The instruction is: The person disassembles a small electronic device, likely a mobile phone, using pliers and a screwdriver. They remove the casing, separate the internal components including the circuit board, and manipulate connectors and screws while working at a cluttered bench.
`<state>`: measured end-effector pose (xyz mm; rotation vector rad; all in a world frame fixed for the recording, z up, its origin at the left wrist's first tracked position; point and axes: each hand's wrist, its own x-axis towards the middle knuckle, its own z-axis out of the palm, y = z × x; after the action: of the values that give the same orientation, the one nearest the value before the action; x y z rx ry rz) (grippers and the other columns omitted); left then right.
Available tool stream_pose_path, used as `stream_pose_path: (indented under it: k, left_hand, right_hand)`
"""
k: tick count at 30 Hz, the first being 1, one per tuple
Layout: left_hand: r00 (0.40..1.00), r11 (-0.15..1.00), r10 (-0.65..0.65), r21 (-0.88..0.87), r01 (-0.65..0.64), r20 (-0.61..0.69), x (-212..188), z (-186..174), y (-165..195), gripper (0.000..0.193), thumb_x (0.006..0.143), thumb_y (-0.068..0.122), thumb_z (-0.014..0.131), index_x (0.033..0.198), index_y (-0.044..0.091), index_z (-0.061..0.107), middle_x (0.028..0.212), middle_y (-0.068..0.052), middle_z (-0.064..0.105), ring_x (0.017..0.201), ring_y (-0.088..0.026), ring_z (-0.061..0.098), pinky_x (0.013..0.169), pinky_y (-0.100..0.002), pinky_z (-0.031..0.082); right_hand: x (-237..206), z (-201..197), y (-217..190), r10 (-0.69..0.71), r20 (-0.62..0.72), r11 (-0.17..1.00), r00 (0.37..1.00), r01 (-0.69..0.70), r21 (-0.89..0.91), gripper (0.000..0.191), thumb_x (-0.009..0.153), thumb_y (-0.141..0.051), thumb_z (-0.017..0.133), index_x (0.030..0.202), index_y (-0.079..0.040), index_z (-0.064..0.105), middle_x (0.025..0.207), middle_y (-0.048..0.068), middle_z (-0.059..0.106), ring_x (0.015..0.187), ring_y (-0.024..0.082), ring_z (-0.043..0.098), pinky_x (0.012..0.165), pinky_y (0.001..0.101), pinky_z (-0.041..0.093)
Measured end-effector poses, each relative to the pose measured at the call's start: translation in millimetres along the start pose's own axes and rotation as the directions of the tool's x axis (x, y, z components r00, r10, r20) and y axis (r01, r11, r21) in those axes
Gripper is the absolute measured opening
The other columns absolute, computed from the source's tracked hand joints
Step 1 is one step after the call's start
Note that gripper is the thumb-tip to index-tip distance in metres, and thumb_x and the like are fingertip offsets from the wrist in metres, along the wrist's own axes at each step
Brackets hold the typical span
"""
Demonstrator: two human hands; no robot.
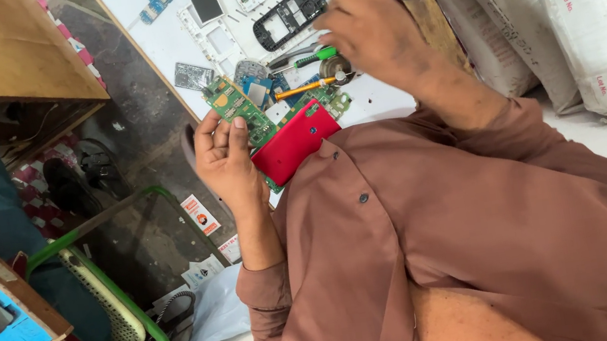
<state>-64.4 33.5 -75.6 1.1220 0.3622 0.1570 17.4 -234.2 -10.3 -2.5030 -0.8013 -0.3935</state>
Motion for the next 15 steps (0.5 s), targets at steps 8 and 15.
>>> stream_pose_path:
  k: [8,15]
  left_hand:
    - [0.997,0.997,-0.055,-0.046,0.058,0.061,7,10,-5,0.023,0.102,-0.004,0.059,0.124,-0.003,0.053,0.111,-0.027,0.074,0.094,-0.022,0.074,0.082,-0.030,0.060]
    - [0.979,0.994,0.062,-0.103,-0.042,0.194,26,22,-4,0.026,0.108,0.007,0.046,0.132,0.000,0.039,0.118,-0.026,0.072,0.094,-0.027,0.075,0.077,-0.032,0.059]
  right_hand:
    - [-15,3,23,-0.070,0.096,0.995,0.993,0.077,-0.067,0.014,0.093,-0.007,0.076,0.102,-0.007,0.065,0.103,0.007,0.059,0.100,0.028,0.057,0.084,0.0428,0.043]
    - [-8,2,36,-0.074,0.119,0.997,0.990,0.076,-0.012,0.017,0.088,-0.009,0.073,0.101,-0.004,0.064,0.099,0.012,0.063,0.096,0.034,0.063,0.087,0.0449,0.050]
